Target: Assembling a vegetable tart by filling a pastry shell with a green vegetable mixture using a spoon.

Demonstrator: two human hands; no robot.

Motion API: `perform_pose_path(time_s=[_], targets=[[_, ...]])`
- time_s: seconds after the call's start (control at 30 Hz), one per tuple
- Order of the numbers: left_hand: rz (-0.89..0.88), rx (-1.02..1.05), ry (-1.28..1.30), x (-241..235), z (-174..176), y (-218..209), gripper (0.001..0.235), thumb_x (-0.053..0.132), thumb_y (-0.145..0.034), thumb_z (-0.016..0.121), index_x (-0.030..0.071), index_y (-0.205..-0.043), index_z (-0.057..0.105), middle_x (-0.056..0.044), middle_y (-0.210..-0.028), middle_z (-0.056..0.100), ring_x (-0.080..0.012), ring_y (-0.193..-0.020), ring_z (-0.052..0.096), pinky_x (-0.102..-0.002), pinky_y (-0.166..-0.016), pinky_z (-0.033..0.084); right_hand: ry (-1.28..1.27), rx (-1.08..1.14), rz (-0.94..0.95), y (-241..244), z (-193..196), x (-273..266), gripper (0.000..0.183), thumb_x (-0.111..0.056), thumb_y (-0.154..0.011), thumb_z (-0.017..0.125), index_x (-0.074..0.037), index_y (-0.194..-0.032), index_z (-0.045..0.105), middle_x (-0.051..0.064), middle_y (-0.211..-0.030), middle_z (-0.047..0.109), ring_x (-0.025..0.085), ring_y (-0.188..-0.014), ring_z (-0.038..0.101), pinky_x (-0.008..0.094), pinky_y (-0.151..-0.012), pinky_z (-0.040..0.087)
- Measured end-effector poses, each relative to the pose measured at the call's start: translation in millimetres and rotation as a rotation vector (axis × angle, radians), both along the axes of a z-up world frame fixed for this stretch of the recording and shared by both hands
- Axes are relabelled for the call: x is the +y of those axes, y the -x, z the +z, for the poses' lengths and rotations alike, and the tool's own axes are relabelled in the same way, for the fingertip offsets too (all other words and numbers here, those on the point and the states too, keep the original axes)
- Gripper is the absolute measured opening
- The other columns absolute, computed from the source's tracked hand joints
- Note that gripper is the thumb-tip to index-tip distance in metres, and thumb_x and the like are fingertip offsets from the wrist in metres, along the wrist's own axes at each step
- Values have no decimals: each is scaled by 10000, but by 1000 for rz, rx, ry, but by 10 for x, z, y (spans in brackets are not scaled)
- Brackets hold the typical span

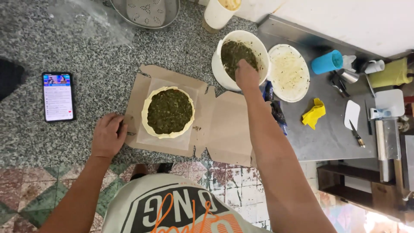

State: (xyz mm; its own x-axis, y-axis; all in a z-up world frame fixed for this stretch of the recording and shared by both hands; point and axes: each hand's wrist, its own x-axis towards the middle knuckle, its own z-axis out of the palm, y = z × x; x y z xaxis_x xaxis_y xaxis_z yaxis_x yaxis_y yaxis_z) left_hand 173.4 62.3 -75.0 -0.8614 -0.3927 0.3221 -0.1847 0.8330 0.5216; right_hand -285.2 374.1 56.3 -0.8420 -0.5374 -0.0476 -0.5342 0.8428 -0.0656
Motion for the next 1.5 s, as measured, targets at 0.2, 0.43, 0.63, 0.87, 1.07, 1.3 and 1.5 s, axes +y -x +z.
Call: perform_pose_path(time_s=[0.2,0.43,0.63,0.87,1.07,1.3,1.5], targets=[[-7,-4,4,-17,27,2,265,285,-1022,682,122,-1226,638,-81,-1245,551,-264,-1029,672,-403,-888,537,178,-385,-43,-275,399,-266,343,-157,-1077,467,0,-1356,592,255,-1236,647,446,-1147,652,584,-926,548],[7,-15,9,-7,15,14,262,289,-1022,682,123,-1222,644,-78,-1238,542,-267,-1001,664,-403,-876,531,549,-775,-190,-275,429,-115,300,-103,-963,440,-120,-742,642,-37,-466,334,80,-345,250,280,-394,325],[-11,15,30,-19,-10,13,264,271,-1016,698,110,-1218,646,-82,-1227,549,-256,-1032,668,-394,-875,526,1072,-865,-459,-428,299,323,410,-30,-989,511,82,-1383,492,-10,-727,455,73,-507,368,247,-462,296],[-26,37,69,-24,-30,7,278,259,-1012,707,114,-1237,634,-83,-1225,559,-263,-1080,655,-402,-867,519,1194,-901,-368,-412,180,645,214,-43,-1025,485,39,-1208,561,11,-708,445,32,-488,304,224,-453,249],[-30,41,78,-31,-62,-9,286,257,-1010,718,111,-1239,630,-87,-1219,576,-257,-1133,644,-402,-882,517,1238,-813,-616,-356,140,765,248,-35,-959,560,-24,-1206,575,22,-698,482,91,-468,348,243,-395,260],[-15,4,64,-21,-45,-15,267,295,-1044,671,129,-1245,611,-79,-1242,548,-250,-1131,620,-406,-905,520,1307,-872,-698,-468,319,706,124,-86,-953,523,-76,-1065,575,-37,-675,401,32,-492,345,160,-412,245],[-25,31,21,-38,-181,-11,296,299,-1053,678,93,-1262,640,-92,-1258,568,-253,-1177,629,-416,-944,514,1348,-903,-589,-1032,528,607,97,-45,-988,529,-134,-995,566,-9,-665,404,72,-491,329,180,-419,239]])
